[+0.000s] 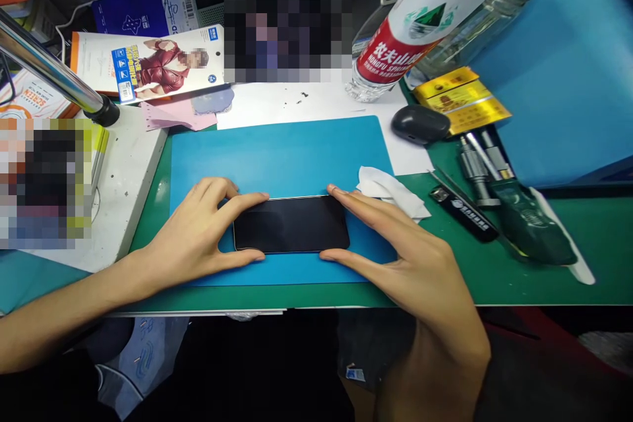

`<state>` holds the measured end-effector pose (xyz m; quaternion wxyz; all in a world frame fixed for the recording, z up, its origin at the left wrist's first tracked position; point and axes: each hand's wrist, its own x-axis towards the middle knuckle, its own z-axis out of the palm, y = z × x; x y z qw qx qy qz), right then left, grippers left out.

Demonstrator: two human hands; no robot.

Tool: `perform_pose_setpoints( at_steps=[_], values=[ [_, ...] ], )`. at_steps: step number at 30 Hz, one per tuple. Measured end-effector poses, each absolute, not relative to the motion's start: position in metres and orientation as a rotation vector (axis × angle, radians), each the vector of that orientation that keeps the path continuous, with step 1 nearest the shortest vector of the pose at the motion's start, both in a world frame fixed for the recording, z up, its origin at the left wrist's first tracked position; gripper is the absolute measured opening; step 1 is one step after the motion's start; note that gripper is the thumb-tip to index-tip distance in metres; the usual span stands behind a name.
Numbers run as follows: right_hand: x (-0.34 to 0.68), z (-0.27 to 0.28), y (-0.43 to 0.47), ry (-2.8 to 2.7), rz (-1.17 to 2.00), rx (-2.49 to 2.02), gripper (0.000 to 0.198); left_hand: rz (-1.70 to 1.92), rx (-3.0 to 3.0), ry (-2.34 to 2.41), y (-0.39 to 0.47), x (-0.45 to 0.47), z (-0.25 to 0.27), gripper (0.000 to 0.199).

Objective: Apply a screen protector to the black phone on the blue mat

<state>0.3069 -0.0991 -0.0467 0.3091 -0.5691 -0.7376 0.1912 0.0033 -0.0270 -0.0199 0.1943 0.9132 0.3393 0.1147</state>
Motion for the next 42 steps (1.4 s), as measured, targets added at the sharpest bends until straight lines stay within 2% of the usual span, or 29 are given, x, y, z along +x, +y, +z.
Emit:
perform_pose_setpoints(
  at_steps=[14,21,30,39,42],
  values=[
    [0.3101,-0.0496,-0.0975,-1.966,0.53,-1.469,0.069,0.333,2.611,0.93,-0.0258,0.0048,-0.0211,0.072],
    [0.3096,-0.0494,-0.0967,-1.973,0.545,-1.475,0.07,0.353,2.615,0.9,-0.027,0.0037,-0.0209,0.054],
    [0.3103,-0.05,-0.0979,-1.95,0.566,-1.49,0.07,0.354,2.615,0.898,-0.0274,0.0032,-0.0213,0.049],
    [0.3102,-0.0509,-0.0981,-1.952,0.549,-1.488,0.069,0.356,2.635,0.883,-0.0264,0.0038,-0.0215,0.049],
    [0.3102,-0.0516,-0.0985,-1.951,0.539,-1.486,0.069,0.358,2.625,0.898,-0.0267,0.0043,-0.0217,0.056]
  ],
)
